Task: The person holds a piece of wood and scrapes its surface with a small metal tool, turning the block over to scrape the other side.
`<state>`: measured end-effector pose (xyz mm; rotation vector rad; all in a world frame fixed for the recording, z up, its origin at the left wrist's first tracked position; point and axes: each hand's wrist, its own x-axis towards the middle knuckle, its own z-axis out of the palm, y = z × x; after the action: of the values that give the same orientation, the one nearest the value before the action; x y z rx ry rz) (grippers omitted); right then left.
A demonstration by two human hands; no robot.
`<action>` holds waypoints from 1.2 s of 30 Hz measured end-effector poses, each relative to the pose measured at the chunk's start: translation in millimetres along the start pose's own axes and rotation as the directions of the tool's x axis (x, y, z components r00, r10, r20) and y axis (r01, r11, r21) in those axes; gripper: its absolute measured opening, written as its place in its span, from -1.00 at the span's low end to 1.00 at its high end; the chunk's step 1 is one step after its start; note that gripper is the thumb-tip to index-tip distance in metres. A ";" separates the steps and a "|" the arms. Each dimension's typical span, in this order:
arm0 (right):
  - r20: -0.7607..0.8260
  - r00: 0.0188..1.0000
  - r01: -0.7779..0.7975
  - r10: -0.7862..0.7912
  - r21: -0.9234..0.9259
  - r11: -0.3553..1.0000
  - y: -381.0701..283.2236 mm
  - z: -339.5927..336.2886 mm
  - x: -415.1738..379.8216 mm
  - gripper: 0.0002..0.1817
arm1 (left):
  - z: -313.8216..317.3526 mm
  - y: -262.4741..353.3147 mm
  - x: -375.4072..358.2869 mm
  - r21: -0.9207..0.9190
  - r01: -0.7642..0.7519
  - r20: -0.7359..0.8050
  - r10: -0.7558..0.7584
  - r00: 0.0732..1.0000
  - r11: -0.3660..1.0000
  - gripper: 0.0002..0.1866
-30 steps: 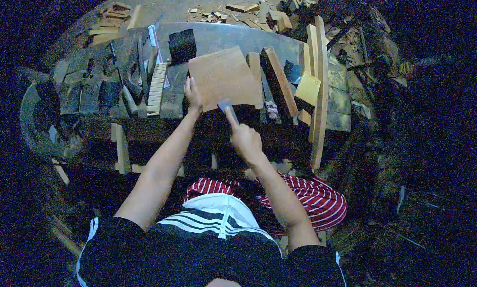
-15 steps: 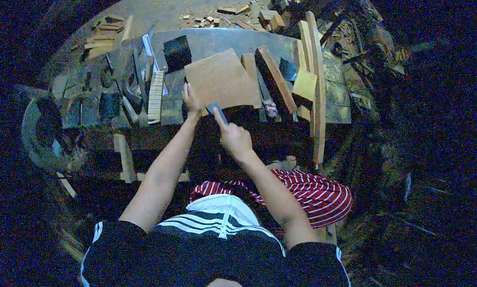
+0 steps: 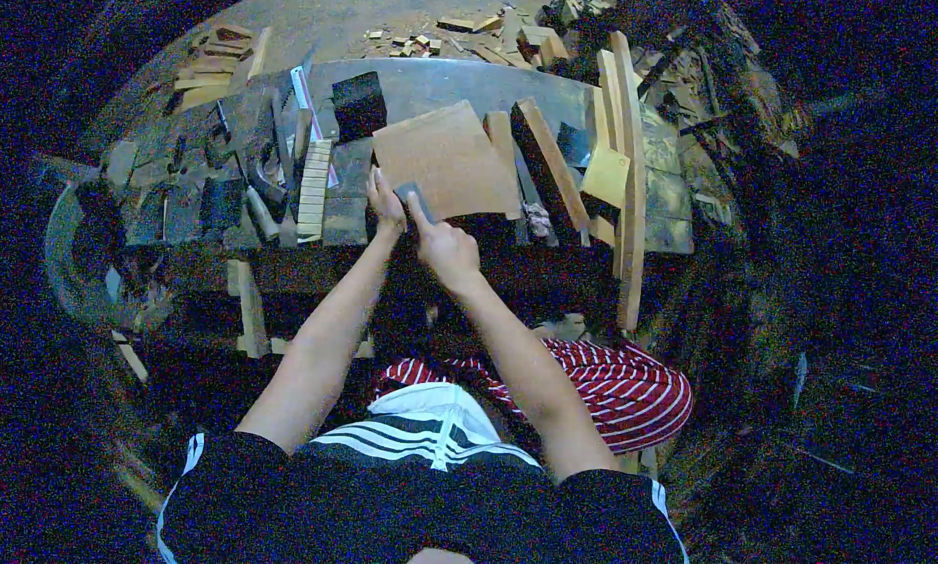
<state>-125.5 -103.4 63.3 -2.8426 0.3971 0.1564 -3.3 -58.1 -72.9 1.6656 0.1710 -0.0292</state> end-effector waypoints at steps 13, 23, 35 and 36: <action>0.021 1.000 -0.010 0.009 0.027 1.000 -1.5 -12.0 81.2 -0.28 | 18.2 -33.6 8.5 -0.183 -0.057 -0.068 0.045 0.997 0.981 -0.38; 0.195 0.970 -0.150 0.146 0.004 0.989 29.3 -38.6 -17.7 -0.27 | -9.3 34.6 -9.0 0.229 -0.014 0.039 0.005 0.999 0.973 -0.33; -0.122 0.992 -0.005 0.017 0.096 0.995 66.3 9.3 102.8 -0.36 | -10.4 33.0 -6.2 0.267 -0.055 0.096 0.030 0.995 0.962 -0.29; -0.083 0.996 -0.012 0.023 0.138 0.990 67.8 5.0 91.4 -0.36 | -10.5 33.5 -6.3 0.251 -0.071 0.101 0.047 0.994 0.965 -0.27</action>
<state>-57.6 -188.0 28.9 -2.7172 0.4331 0.0118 -6.0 -51.4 -38.0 1.9210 0.0469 -0.0878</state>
